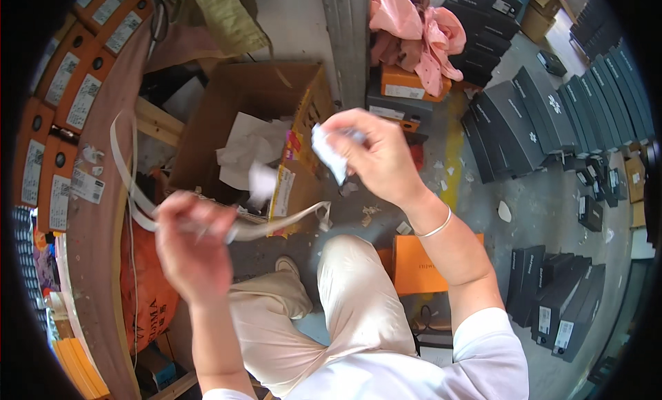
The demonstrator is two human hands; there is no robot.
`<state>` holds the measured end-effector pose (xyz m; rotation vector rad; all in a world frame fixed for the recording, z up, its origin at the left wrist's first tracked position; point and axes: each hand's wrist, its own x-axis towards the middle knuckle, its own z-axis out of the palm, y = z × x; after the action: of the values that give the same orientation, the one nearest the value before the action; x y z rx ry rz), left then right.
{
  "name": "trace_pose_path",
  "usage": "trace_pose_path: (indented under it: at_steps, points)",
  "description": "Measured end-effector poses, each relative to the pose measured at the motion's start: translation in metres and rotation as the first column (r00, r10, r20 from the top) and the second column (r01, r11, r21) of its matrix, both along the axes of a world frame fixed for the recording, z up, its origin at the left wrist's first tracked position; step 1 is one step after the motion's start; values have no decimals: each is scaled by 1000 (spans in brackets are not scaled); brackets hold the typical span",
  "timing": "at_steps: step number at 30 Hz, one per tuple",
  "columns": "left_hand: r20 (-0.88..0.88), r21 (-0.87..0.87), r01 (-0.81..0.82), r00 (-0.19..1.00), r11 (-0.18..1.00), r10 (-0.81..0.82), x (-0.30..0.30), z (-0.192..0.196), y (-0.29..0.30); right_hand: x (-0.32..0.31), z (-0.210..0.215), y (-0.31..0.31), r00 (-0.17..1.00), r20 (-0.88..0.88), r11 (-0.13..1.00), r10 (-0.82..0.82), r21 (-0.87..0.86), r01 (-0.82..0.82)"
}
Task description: Packing shoes into boxes, including cleaning them with a brush and sponge and wrapping them in tissue paper.
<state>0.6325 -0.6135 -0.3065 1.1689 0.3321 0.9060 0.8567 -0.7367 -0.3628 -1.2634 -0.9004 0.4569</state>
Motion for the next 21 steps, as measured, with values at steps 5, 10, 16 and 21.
trace_pose_path:
  at_steps: [5, 10, 16, 21]
  points:
    - [96, 328, -320, 947, 889, 305, -137, 48, 18, -10, 33, 49, 936, -69, 785, -345, 525, 328]
    - [5, 157, -414, 908, 896, 419, -140, 20, 8, -42, -65, 154, 677, 736, 1000, -4, -14, 21]
    - [-150, 101, -478, 860, 872, 489, -76, -53, 22, -106, -42, 104, 768, -111, 715, 631, -299, -632]
    - [-208, 155, -372, 894, 915, 398, -31, -49, 48, -159, -70, 89, 575, -284, 577, 768, -85, -812]
